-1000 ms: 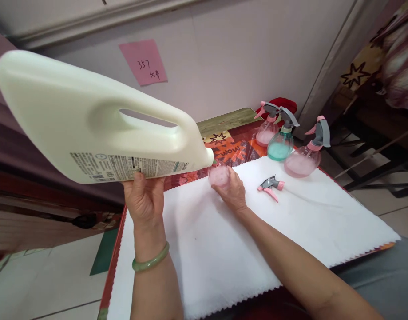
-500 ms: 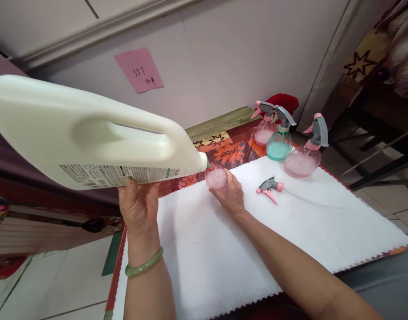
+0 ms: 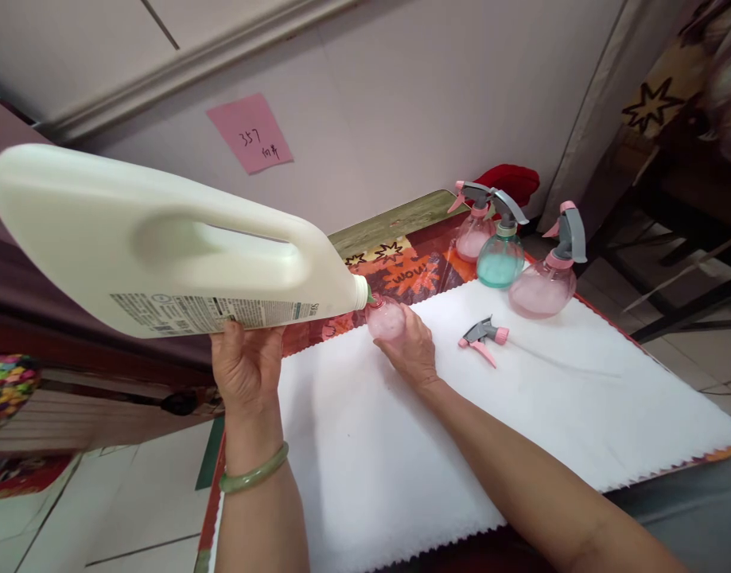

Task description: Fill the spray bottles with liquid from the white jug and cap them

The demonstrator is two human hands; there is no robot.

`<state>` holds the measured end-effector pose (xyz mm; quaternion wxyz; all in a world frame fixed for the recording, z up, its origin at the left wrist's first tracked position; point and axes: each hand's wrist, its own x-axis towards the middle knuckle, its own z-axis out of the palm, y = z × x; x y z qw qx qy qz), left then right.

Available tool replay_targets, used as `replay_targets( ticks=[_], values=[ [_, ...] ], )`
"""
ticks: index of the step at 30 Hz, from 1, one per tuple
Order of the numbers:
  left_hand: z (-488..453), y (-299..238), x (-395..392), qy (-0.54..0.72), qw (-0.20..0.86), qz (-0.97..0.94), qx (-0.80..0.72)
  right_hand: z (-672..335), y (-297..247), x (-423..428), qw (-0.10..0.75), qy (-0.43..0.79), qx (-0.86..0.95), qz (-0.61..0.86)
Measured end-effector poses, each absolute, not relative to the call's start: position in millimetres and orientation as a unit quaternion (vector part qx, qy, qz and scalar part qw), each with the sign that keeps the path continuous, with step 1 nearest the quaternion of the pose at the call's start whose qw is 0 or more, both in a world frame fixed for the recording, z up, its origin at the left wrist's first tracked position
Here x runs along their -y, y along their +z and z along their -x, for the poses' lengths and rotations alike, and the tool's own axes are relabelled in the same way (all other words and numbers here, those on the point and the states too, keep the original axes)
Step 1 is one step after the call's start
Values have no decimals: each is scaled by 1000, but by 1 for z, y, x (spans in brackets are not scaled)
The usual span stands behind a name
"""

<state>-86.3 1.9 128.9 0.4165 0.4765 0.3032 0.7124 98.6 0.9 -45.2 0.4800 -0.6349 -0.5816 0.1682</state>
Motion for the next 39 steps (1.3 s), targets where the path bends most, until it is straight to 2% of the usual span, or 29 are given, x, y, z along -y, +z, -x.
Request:
replay_targets(
  ticks=[39],
  values=[
    [78,155,-4,677,386,-541,-316,-98,-48,-3,480,158,581,638]
  ],
)
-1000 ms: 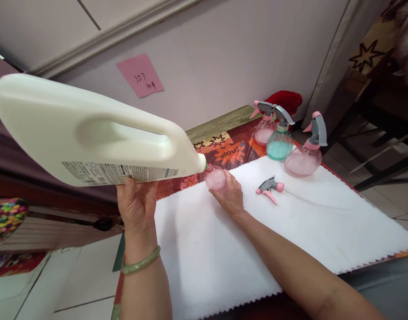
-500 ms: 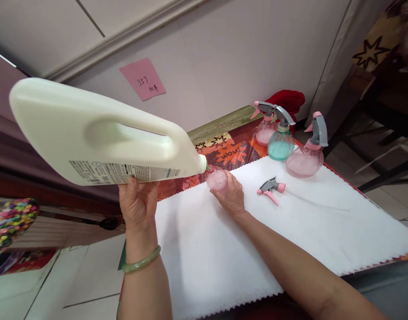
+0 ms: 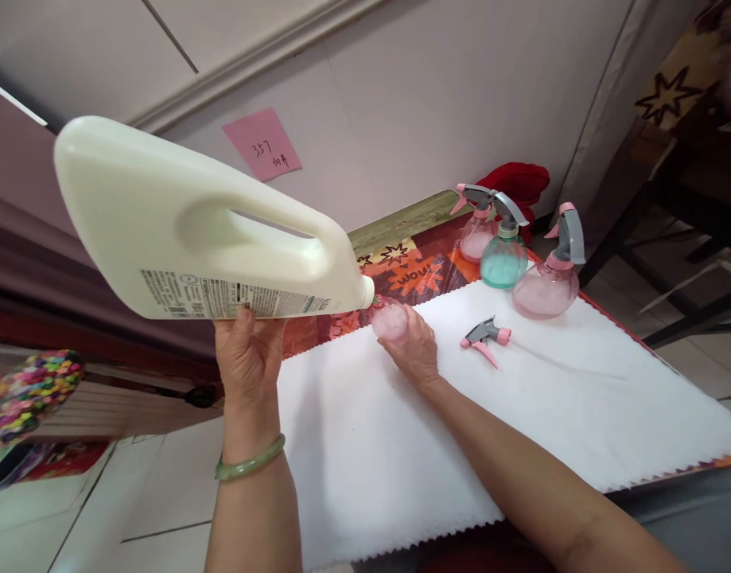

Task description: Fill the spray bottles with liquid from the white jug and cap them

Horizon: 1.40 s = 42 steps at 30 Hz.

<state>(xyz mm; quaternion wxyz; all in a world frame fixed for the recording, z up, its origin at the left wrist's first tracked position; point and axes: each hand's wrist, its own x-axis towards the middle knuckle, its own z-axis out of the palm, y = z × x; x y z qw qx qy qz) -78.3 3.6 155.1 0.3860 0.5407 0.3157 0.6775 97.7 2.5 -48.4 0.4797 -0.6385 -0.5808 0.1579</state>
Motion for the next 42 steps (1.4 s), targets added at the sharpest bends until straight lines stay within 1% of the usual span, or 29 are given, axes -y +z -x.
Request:
replay_targets(
  ticks=[8,15,23,42],
  values=[
    [78,160,-6,656,383,-565,-322,-98,-49,-2,489,170,574,634],
    [80,162,-8,643,359,-584,-342,-98,-51,-3,494,174,573,631],
    [74,166,-7,669,384,-552,-317,-97,-52,-3,493,180,573,630],
    [70,177,-10,663,400,-540,-330,-97,-53,-2,496,173,577,625]
  ],
)
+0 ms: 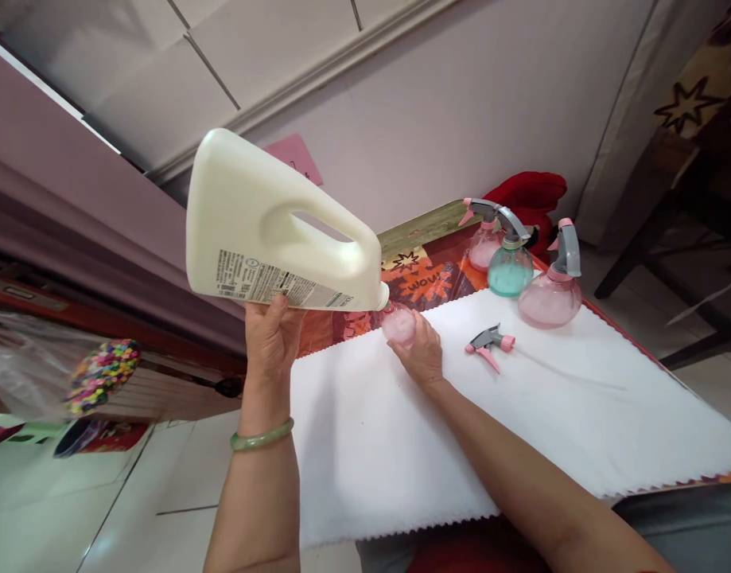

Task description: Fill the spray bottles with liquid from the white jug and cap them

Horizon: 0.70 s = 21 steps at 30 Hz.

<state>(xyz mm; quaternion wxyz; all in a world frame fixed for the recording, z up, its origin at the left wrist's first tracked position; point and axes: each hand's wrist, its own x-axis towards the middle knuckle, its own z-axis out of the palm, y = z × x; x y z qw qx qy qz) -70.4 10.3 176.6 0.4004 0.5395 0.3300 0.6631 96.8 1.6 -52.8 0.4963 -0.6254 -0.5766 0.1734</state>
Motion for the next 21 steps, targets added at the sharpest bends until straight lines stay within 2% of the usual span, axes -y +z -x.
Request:
replay_targets(
  ticks=[13,21],
  values=[
    [67,182,-14,671,406,-522,-334,-101,-47,1,506,169,570,625],
    [62,187,-15,673,421,-524,-309,-114,-42,4,606,273,493,561]
  ],
)
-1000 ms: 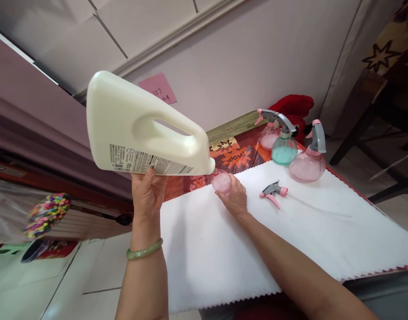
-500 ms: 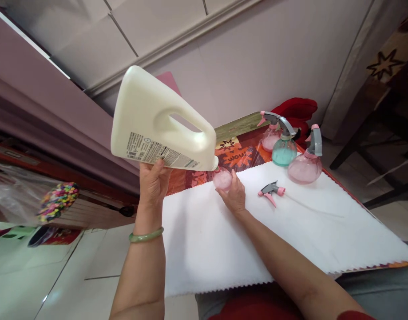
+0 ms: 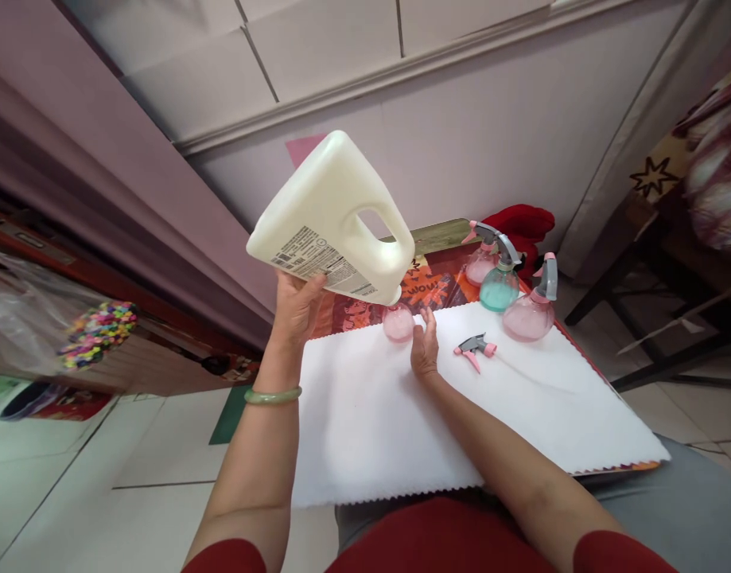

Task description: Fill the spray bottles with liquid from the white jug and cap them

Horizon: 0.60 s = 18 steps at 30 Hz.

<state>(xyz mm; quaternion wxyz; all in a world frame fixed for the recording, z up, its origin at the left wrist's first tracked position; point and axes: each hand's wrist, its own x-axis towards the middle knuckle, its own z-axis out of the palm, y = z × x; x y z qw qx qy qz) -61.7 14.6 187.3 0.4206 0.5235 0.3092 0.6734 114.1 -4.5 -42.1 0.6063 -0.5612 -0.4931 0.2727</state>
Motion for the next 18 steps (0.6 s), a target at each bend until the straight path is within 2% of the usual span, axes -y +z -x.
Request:
replay_targets(
  ticks=[18],
  values=[
    [66,176,-12,700,411,-489,-319,-117,-35,6,582,333,472,572]
  ],
)
